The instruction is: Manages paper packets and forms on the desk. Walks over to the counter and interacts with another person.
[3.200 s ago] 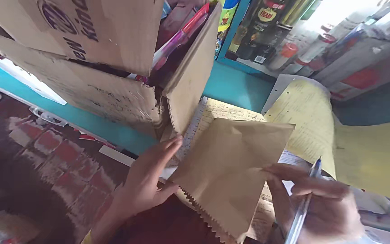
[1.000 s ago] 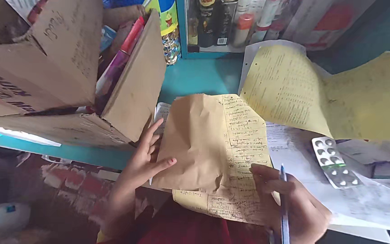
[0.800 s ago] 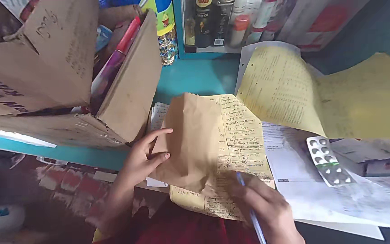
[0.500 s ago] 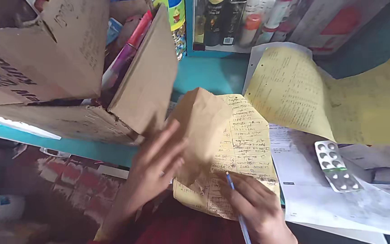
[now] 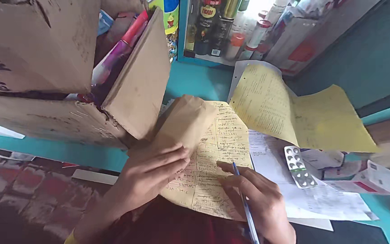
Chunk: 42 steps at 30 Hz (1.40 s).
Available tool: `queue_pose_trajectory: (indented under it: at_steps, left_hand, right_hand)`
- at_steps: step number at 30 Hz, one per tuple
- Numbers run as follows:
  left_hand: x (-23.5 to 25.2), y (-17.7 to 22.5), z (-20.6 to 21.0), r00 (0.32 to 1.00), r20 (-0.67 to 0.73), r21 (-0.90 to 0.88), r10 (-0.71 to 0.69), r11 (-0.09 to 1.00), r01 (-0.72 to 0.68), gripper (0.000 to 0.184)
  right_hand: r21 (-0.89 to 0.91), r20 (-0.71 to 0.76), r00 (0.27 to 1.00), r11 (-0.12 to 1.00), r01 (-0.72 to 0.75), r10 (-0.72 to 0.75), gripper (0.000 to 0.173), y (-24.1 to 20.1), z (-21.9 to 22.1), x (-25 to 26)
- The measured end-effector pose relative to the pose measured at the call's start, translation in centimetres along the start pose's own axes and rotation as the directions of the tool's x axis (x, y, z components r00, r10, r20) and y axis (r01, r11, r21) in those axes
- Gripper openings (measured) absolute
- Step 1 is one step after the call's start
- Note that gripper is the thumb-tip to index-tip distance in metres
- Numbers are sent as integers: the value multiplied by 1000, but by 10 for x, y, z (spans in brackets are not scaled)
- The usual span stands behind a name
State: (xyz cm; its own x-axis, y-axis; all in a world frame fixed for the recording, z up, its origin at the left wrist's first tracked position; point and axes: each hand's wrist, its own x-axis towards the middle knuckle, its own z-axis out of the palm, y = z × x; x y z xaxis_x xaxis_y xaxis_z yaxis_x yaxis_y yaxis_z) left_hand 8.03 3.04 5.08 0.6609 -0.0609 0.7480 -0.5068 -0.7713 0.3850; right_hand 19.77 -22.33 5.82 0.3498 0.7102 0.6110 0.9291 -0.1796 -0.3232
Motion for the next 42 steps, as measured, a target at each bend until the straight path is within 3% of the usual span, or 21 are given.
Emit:
queue_pose_trajectory:
  at_steps: [2, 5, 8, 10, 12, 15, 16, 18, 20, 22, 25, 27, 29, 33, 37, 39, 42]
  left_hand:
    - [0, -4, 5, 973, -223, -49, -58, 998, 48, 22]
    - [3, -7, 12, 852, -521, 1, -45, 999, 54, 26]
    - [-5, 0, 18, 802, -598, 69, 13, 997, 35, 26]
    - [-9, 4, 16, 799, -601, 70, 28, 997, 17, 25]
    - [-9, 3, 8, 813, -581, 28, -25, 998, 51, 26]
    - [-7, 3, -4, 876, -471, -54, -106, 994, 91, 54]
    - [-7, 3, -4, 879, -463, -39, -116, 993, 111, 56]
    - [-6, 2, -4, 848, -509, -22, -150, 987, 162, 41]
    - [-1, 5, -5, 805, -551, -88, -222, 974, 208, 31]
    - [2, 8, -6, 796, -539, -172, -276, 961, 217, 28]
    - [1, 15, -12, 854, -422, -220, -305, 948, 230, 22]
    - [-2, 20, -14, 886, -339, -186, -317, 946, 267, 31]
    - [-4, 22, -9, 890, -322, -120, -324, 946, 301, 32]
    - [6, 16, -1, 869, -451, 51, -204, 966, 253, 16]
    - [33, -12, 3, 807, -579, 364, 115, 922, 129, 16]
    - [36, -23, 5, 807, -525, 452, 270, 892, -5, 10]
    - [14, -23, 13, 886, -361, 418, 290, 900, -124, 11]
  right_hand:
    - [-50, 24, 1000, 999, -9, 10, 15, 5, -7, 11]
    - [-179, 27, 999, 984, 24, -19, 18, 15, -9, 40]
    - [-304, 7, 994, 946, 108, -111, 34, 22, -1, 72]
    - [-370, -20, 980, 912, 178, -199, 35, 24, 5, 87]
    - [-341, -37, 963, 910, 238, -265, 18, 29, 4, 98]
    - [-245, 54, 969, 937, 248, -242, 15, 30, -10, 119]
    - [-219, 94, 973, 949, 228, -212, 13, 28, -14, 126]
    - [-131, 219, 963, 974, 186, -155, 15, 28, -20, 142]
    - [-12, 372, 916, 986, 167, -150, 30, 32, -23, 155]
    - [80, 413, 888, 980, 184, -201, 40, 32, -25, 163]
    - [97, 348, 897, 962, 254, -271, 27, 25, -30, 166]
    - [29, 347, 874, 935, 353, -340, 14, 23, -29, 164]
    - [44, 367, 839, 909, 415, -401, 14, 26, -24, 163]
    - [45, 304, 859, 906, 420, -413, 19, 30, -14, 172]
    - [-7, 127, 925, 932, 362, -358, 14, 28, -1, 192]
    - [10, 71, 935, 938, 347, -347, 14, 33, 1, 193]
    - [56, 121, 937, 945, 323, -327, 15, 43, 0, 170]
